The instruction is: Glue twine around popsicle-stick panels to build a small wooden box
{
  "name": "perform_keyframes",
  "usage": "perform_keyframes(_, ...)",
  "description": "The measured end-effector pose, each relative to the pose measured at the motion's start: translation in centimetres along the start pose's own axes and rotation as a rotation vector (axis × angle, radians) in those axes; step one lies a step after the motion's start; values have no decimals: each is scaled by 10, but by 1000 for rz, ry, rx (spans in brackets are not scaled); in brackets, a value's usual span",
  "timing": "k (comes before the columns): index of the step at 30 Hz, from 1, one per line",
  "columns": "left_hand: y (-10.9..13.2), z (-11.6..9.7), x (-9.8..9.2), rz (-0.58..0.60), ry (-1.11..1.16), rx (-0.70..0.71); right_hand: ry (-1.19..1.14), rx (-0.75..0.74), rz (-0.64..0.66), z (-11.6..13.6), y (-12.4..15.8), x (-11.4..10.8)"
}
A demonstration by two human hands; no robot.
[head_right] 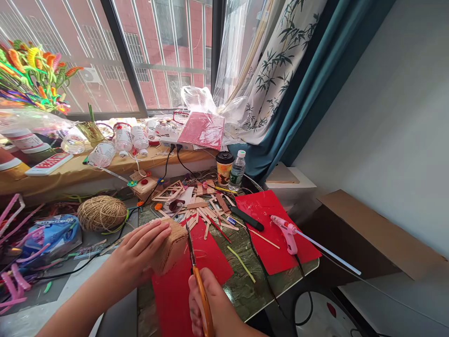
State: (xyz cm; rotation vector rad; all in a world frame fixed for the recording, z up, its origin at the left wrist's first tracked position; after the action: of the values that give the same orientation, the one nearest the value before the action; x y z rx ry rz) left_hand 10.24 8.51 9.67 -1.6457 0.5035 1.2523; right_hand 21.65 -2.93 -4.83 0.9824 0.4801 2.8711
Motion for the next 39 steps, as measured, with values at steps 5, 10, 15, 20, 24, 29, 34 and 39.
perform_keyframes(5,7,36,5,13,204,-268,-97,-179,47,57,9,-7)
perform_keyframes(10,13,44,-1,45,496,-435,552,-314,-233,137,12,-89)
perform_keyframes(15,17,33,7,144,681,-466,1503,-350,-443,178,1,-142)
perform_keyframes(20,22,26,22,216,758,-493,1618,-418,-435,174,-2,-134)
perform_keyframes(24,18,8,21,240,726,-439,1477,-641,-240,184,13,-69)
perform_keyframes(29,17,-19,33,369,854,-357,784,-709,68,173,1,11)
perform_keyframes(34,21,-15,56,413,1264,-392,153,-421,25,118,-45,21)
perform_keyframes(39,23,8,76,389,1549,-520,-119,-377,-235,100,-53,7)
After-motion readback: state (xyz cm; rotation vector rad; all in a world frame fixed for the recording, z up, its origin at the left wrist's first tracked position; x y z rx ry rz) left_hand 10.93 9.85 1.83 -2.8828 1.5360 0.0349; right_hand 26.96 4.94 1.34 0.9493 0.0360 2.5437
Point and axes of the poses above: each hand's wrist, its own y-axis away from the middle knuckle, its own x-axis out of the palm, z = x × y, the point moved 9 cm from there along -y, towards the middle knuckle, and after that the axes turned 11 degrees about -x, right-handed, at the moved point
